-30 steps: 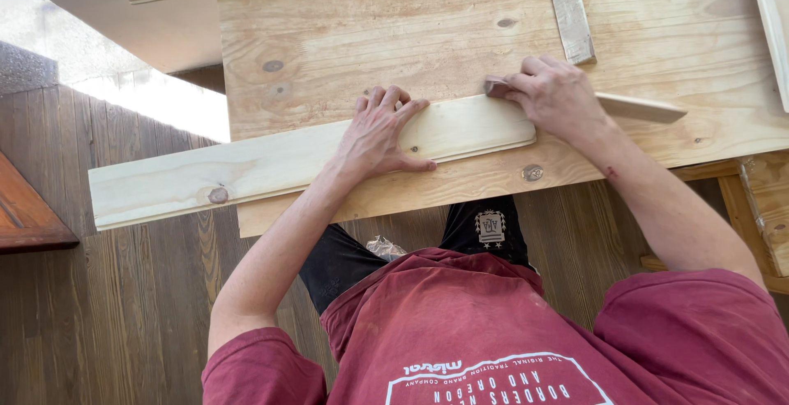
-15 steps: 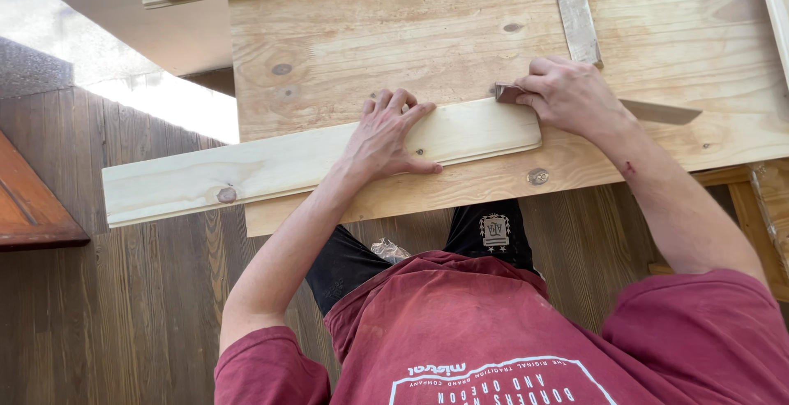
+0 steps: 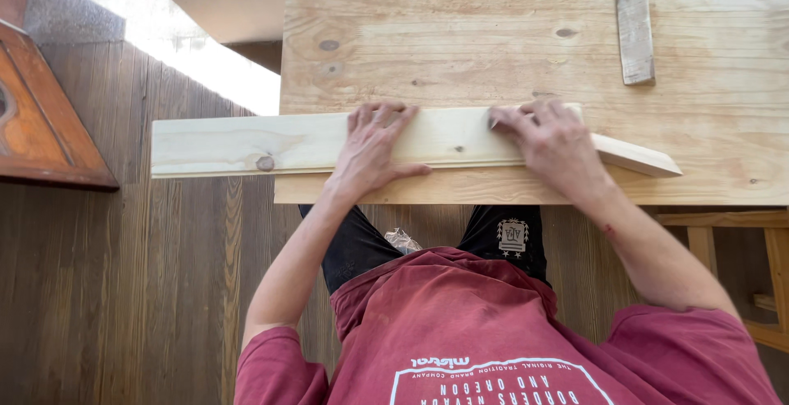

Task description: The person sands the surface and edges of a wooden board using a sanding block, moving the block back and forth along the wood.

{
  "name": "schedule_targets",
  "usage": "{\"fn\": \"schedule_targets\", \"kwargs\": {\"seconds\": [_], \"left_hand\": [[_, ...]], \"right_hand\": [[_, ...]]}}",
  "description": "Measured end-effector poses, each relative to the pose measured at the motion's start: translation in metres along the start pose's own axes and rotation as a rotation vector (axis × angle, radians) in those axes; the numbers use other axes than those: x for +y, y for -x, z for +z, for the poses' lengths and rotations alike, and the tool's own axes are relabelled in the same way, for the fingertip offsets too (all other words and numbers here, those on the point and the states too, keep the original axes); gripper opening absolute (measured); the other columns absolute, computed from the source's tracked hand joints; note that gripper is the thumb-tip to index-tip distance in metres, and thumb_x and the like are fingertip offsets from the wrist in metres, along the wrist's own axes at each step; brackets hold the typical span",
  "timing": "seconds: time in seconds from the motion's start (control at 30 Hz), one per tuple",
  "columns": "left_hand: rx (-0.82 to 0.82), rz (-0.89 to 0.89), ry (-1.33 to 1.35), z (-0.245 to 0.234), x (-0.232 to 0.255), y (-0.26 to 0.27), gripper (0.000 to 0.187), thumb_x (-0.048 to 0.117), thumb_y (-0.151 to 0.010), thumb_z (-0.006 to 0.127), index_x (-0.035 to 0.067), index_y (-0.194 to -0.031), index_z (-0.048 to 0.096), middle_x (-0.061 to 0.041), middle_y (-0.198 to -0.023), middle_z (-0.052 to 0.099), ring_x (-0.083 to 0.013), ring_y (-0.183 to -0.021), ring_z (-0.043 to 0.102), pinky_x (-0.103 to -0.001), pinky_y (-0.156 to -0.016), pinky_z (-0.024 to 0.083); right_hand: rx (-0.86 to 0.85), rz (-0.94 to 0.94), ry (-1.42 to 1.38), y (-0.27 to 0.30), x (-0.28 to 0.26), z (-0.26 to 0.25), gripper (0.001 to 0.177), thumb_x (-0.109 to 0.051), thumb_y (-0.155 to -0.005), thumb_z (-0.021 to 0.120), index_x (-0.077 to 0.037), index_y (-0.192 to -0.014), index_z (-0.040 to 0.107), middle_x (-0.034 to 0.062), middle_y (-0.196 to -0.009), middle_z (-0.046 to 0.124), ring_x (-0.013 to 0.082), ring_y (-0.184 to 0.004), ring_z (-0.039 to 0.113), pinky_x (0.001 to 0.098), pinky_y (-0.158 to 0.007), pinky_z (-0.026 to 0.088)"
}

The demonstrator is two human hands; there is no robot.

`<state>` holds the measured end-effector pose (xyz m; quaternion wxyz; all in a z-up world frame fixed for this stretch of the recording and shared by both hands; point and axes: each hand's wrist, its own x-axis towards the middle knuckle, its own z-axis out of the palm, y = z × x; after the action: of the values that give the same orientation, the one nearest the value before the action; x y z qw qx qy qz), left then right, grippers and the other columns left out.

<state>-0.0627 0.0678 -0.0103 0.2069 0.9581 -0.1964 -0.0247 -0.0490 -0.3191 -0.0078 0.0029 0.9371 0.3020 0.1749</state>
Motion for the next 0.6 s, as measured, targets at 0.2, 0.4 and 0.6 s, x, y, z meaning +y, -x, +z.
{"fn": "schedule_targets", "kwargs": {"seconds": [0.2,0.4,0.6], "left_hand": [[-0.032,0.080,0.038,0.025,0.049,-0.008,0.126,0.091,-0.088,0.091,0.023,-0.188,0.056,-0.006,-0.171,0.063,-0.0401,-0.168,0.047,-0.065,-0.145,0.031],[-0.035,0.030,0.073,0.020,0.056,-0.006,0.127,0.093,-0.085,0.088,0.027,-0.188,0.057,0.001,-0.173,0.062,-0.0350,-0.170,0.045,-0.070,-0.151,0.019],[-0.034,0.015,0.095,0.020,0.055,-0.003,0.126,0.095,-0.085,0.088,0.025,-0.186,0.059,0.001,-0.173,0.063,-0.0325,-0.169,0.046,-0.069,-0.153,0.017]], "right_hand": [[-0.038,-0.024,-0.059,0.008,-0.013,0.009,0.054,-0.024,-0.119,0.070,-0.033,-0.171,0.077,0.0051,-0.132,0.077,0.0317,-0.123,0.080,0.0465,-0.101,0.065],[0.017,0.084,0.022,0.035,0.008,0.017,0.043,-0.027,-0.119,0.074,-0.036,-0.160,0.085,0.0037,-0.115,0.074,0.0324,-0.110,0.079,0.0495,-0.096,0.064],[0.020,0.129,-0.029,0.037,0.026,0.024,0.034,-0.036,-0.129,0.072,-0.037,-0.160,0.087,0.0057,-0.118,0.076,0.0335,-0.116,0.078,0.0499,-0.096,0.061]]}}
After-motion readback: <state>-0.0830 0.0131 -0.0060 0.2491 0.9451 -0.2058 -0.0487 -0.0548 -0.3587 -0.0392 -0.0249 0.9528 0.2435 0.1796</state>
